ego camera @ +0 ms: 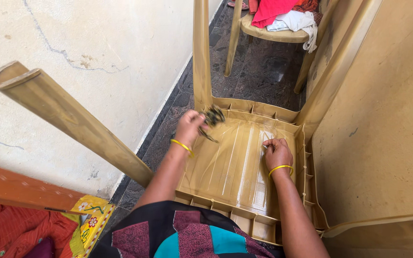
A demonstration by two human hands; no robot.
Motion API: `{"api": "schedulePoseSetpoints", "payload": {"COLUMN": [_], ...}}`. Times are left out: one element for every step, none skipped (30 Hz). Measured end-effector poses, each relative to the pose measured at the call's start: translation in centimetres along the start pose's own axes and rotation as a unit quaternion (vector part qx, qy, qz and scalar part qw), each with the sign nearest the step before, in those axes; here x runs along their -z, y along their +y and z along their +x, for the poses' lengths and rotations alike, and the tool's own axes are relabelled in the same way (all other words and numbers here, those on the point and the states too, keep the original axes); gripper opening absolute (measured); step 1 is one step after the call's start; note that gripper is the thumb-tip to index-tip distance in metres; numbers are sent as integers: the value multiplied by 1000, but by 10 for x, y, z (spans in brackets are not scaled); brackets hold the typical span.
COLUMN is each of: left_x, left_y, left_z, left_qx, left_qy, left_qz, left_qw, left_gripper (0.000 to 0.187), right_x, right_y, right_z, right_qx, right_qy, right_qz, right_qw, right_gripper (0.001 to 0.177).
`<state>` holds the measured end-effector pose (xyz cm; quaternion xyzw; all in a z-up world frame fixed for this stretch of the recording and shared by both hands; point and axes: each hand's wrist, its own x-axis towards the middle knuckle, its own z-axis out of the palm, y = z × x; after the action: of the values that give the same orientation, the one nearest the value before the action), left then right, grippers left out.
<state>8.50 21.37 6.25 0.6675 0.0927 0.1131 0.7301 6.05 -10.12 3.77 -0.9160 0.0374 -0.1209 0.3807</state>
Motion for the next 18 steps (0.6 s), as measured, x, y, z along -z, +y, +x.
{"api": "schedulePoseSetpoints", "payload": {"left_x": [9,15,20,24,26,27,25,20,18,18,18,18,21,24,28,32,36,41], "left_y": [10,18,25,28,30,29,24,19,13,6,-5,-15,-26,-39,-53,-68,-82,-94], "left_z": [12,24,36,45,55,61,63,65,65,62,56,56,58,63,69,78,89,99], "left_qx": [-63,-71,-79,-29,20,70,108,146,183,60,-65,-189,-155,-128,-99,-77,-56,-31], "left_qy": [11,46,81,85,88,92,102,113,124,156,183,205,150,97,44,2,-43,-85], "left_qz": [15,40,65,70,73,77,131,185,237,321,398,465,482,498,513,520,521,518], "left_qw": [998,996,991,994,993,990,980,965,946,932,897,840,849,852,852,851,850,850], "left_gripper": [8,10,12,13,15,16,18,24,31,43,58,74,60,57,53,50,47,44], "right_x": [1,1,2,2,2,2,3,3,3,4,4,4,4,4,4,4,3,3], "right_y": [-1,-1,-2,-2,-3,-4,-4,-5,-5,-6,-7,-9,-9,-9,-10,-10,-11,-12], "right_z": [0,0,-1,-1,-1,-1,-1,-2,-3,-3,-2,-1,-2,-2,-2,-2,-2,-2], "right_qx": [1,2,-1,-4,-6,-8,-11,-14,-15,-16,-18,-18,-17,-17,-19,-21,-23,-22], "right_qy": [0,-1,-2,-3,-3,-5,-7,-9,-9,-9,-8,-6,-6,-6,-7,-8,-10,-8], "right_qz": [0,0,0,1,2,2,3,3,0,-4,-7,-5,-5,-5,-9,-14,-18,-22], "right_qw": [1000,1000,1000,1000,1000,1000,1000,1000,1000,1000,1000,1000,1000,1000,1000,1000,1000,999], "right_gripper": [18,18,18,18,18,18,18,19,18,18,18,19,19,20,20,20,20,20]}}
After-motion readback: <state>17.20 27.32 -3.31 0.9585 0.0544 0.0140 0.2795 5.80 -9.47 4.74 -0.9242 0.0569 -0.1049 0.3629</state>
